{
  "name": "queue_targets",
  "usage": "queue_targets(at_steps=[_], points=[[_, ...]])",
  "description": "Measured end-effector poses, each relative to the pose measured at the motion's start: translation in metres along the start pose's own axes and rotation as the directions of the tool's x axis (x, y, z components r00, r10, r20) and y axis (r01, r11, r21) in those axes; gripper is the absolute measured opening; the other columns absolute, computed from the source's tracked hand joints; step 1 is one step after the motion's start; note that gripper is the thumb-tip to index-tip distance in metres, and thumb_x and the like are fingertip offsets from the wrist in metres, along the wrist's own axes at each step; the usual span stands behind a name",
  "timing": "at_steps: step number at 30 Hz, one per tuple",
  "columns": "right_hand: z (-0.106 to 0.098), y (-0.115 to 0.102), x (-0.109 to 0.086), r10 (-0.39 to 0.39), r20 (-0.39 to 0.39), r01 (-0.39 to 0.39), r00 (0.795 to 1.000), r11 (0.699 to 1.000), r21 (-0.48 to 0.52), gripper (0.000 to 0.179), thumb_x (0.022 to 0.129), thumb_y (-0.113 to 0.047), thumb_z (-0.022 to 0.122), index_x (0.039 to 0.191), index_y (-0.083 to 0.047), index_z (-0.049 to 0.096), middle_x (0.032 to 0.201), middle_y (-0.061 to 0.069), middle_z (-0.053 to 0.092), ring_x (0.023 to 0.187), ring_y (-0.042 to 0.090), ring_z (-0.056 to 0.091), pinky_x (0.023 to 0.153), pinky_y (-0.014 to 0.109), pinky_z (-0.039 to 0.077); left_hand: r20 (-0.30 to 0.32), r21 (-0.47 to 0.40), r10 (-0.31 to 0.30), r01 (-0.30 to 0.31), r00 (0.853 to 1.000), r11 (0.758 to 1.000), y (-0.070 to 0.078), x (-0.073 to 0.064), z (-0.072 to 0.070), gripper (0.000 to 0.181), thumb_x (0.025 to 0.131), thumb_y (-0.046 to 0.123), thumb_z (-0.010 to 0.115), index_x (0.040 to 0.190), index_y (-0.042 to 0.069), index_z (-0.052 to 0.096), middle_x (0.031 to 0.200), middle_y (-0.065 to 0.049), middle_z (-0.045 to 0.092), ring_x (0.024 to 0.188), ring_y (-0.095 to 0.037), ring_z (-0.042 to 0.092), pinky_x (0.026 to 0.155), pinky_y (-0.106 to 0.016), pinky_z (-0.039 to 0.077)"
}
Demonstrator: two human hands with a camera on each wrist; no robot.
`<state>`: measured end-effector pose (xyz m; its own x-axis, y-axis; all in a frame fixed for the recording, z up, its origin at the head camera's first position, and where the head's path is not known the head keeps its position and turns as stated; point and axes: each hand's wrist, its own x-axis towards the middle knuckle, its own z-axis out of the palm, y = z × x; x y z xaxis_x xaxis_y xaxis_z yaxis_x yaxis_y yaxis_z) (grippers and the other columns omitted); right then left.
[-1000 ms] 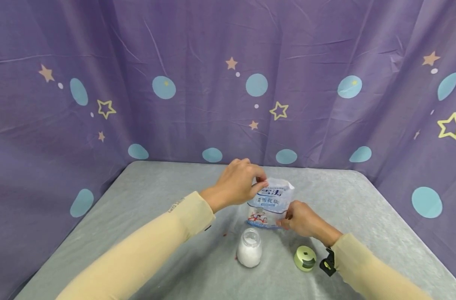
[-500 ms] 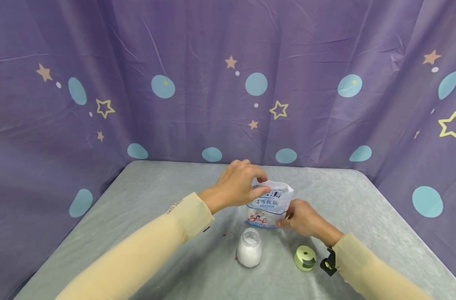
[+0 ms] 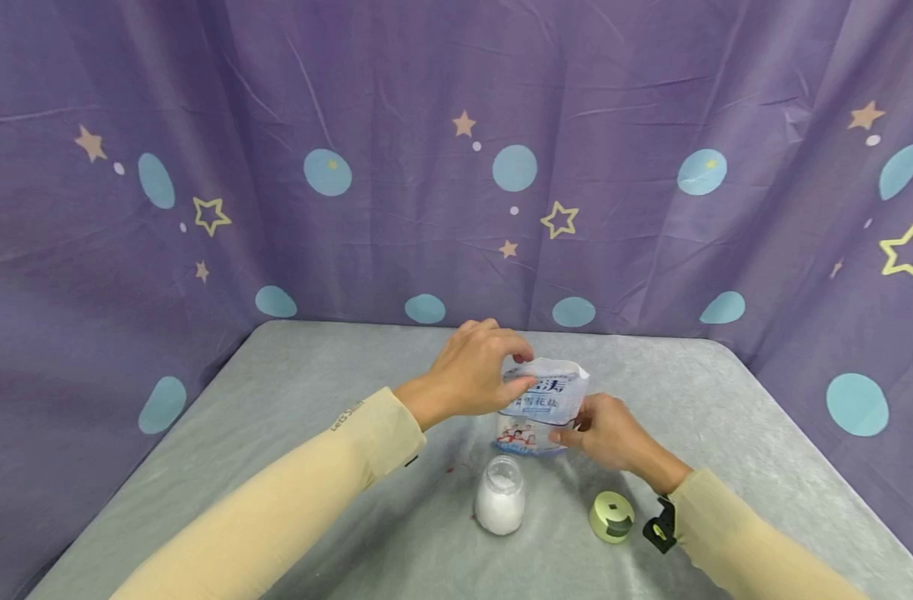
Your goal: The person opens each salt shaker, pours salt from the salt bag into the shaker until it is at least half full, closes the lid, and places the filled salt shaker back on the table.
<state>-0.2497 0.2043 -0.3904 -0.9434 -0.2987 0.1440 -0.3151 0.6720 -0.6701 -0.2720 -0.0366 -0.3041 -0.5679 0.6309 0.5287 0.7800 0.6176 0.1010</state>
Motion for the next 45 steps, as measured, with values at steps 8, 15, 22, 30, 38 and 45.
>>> queue_targets(at_steps=[8,15,22,30,38,45], points=[[0.001,0.002,0.001,0.035,-0.013,-0.035,0.999,0.999,0.026,0.020,0.087,-0.015,0.083,0.100,-0.001,0.077,0.078,0.003,0.073,0.064,0.014,0.064,0.054,0.029,0.050,-0.033,0.029,-0.022,0.023,0.999,0.999,0.000,0.001,0.005,0.009,0.091,0.023,0.079,0.099,0.019,0.079,0.095,0.010,0.075,0.078,-0.013,0.055,0.076,-0.032,0.045],[0.006,0.001,0.002,0.058,-0.019,-0.058,0.998,0.998,0.023,0.016,0.088,-0.015,0.081,0.097,-0.003,0.076,0.071,0.005,0.070,0.060,0.017,0.063,0.050,0.028,0.044,-0.033,0.045,-0.058,0.060,0.998,0.997,-0.001,0.001,0.007,0.006,0.091,0.023,0.079,0.096,0.019,0.080,0.091,0.011,0.075,0.077,-0.013,0.057,0.079,-0.033,0.046],[0.003,-0.004,0.001,0.067,-0.020,-0.067,0.998,0.998,0.006,0.020,0.087,-0.018,0.083,0.098,-0.003,0.076,0.072,-0.001,0.069,0.061,0.011,0.061,0.052,0.028,0.047,-0.038,0.029,-0.081,0.082,0.996,0.996,0.001,-0.001,0.004,0.018,0.088,0.026,0.082,0.105,0.019,0.080,0.098,0.009,0.076,0.082,-0.014,0.060,0.081,-0.034,0.048],[0.001,-0.005,0.001,0.082,-0.010,-0.083,0.997,0.997,-0.010,0.024,0.083,-0.017,0.085,0.100,-0.003,0.076,0.076,-0.001,0.070,0.063,0.012,0.060,0.053,0.029,0.048,-0.029,0.017,-0.091,0.092,0.995,0.996,0.001,-0.002,0.003,0.025,0.088,0.028,0.083,0.109,0.017,0.078,0.104,0.007,0.076,0.087,-0.015,0.062,0.085,-0.034,0.048],[0.000,-0.003,0.001,0.100,0.000,-0.100,0.995,0.995,-0.011,0.031,0.081,-0.018,0.087,0.105,-0.004,0.075,0.079,0.000,0.070,0.065,0.014,0.061,0.055,0.032,0.049,-0.023,0.020,-0.094,0.094,0.995,0.995,0.000,-0.003,0.002,0.029,0.088,0.032,0.082,0.112,0.017,0.078,0.107,0.007,0.076,0.089,-0.016,0.062,0.085,-0.034,0.048],[-0.002,-0.002,-0.001,0.076,0.009,-0.076,0.997,0.997,-0.018,0.033,0.081,-0.021,0.089,0.107,-0.006,0.075,0.079,-0.001,0.070,0.066,0.014,0.063,0.057,0.031,0.050,-0.035,0.018,-0.119,0.120,0.992,0.993,-0.005,-0.009,0.000,0.035,0.088,0.037,0.082,0.117,0.019,0.076,0.110,0.006,0.075,0.096,-0.016,0.063,0.088,-0.035,0.047]])
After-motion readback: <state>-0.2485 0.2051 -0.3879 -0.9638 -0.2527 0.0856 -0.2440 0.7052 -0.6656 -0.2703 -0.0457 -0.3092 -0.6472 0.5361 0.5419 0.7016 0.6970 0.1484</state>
